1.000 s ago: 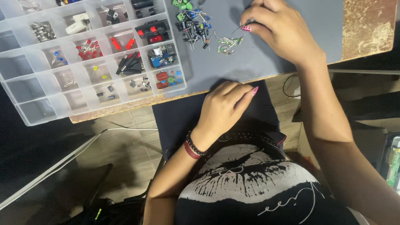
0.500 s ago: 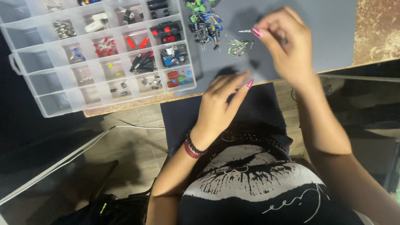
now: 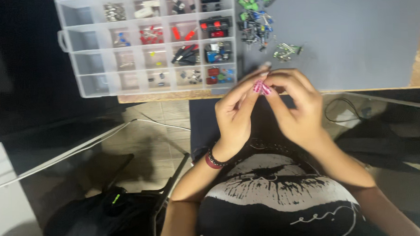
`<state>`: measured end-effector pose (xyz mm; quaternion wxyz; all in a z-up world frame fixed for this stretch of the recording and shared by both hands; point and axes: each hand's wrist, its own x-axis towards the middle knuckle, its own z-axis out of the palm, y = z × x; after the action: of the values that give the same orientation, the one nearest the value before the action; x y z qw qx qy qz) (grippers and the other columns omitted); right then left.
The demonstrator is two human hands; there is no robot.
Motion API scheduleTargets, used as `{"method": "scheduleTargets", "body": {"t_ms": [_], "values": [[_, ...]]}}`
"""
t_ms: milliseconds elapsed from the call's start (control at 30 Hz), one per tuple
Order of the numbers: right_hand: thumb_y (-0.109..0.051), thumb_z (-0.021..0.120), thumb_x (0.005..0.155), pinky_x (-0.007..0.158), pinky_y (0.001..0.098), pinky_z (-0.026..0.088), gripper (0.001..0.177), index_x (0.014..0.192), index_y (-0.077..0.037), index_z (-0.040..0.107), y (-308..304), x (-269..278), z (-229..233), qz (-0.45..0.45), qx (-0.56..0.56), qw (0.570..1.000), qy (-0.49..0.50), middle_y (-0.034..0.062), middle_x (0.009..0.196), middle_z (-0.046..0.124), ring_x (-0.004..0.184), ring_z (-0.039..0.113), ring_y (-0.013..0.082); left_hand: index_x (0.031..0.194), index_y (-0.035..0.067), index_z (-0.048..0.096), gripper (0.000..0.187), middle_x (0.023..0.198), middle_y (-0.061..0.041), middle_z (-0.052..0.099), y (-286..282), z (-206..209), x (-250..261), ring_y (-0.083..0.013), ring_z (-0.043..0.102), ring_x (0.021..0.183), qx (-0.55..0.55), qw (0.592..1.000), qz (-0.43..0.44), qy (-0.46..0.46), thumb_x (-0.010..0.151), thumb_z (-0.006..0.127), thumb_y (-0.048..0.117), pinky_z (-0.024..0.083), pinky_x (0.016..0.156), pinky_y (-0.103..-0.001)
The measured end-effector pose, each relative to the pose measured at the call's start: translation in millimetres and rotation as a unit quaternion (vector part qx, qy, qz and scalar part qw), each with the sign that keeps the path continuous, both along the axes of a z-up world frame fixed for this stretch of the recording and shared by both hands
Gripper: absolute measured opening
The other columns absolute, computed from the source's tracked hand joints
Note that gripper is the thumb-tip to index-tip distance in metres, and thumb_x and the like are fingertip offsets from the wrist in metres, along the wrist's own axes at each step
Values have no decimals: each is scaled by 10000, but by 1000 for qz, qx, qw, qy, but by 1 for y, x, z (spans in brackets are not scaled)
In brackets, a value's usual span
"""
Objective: The person sorts small electronic components, such as capacitors and resistors, from a pile on a table into the compartments of a clear plastic organizer box. The person picks up individual items and places them into specific sections of the box.
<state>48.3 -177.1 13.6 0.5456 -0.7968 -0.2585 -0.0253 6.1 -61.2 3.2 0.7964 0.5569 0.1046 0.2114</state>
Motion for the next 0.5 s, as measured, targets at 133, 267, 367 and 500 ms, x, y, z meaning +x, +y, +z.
{"method": "scheduleTargets", "body": {"t_ms": [133,267,367,500], "values": [[-4,627,998,679,355,608,181,1126,17,752,4,4,23,55,14,995,83,193,1149,746,887,762,303,1147,18,738,162,1270,-191,718,19,-5,-2,-309,681,1236,40,999,29,-20,1035,623,-2,555,1070,-420],[-85,746,970,693,376,560,100,1016,-1,719,-4,2,7,2,-24,1000,14,129,890,687,728,670,281,1090,97,783,140,1055,-84,786,33,-13,-5,-299,767,1015,240,971,15,13,984,695,71,612,881,-387],[-176,748,982,643,381,521,165,927,-39,675,-5,3,-7,4,-52,999,0,87,762,628,643,615,264,1051,126,780,108,1000,-51,786,43,-17,-8,-283,774,948,303,952,-48,21,967,715,107,619,829,-371],[-177,682,1021,567,385,519,190,885,-51,642,4,3,-9,41,-128,991,10,97,632,596,549,613,298,990,90,758,64,921,-66,763,58,-11,-10,-276,761,855,389,912,-127,21,968,712,130,621,760,-351]]}}
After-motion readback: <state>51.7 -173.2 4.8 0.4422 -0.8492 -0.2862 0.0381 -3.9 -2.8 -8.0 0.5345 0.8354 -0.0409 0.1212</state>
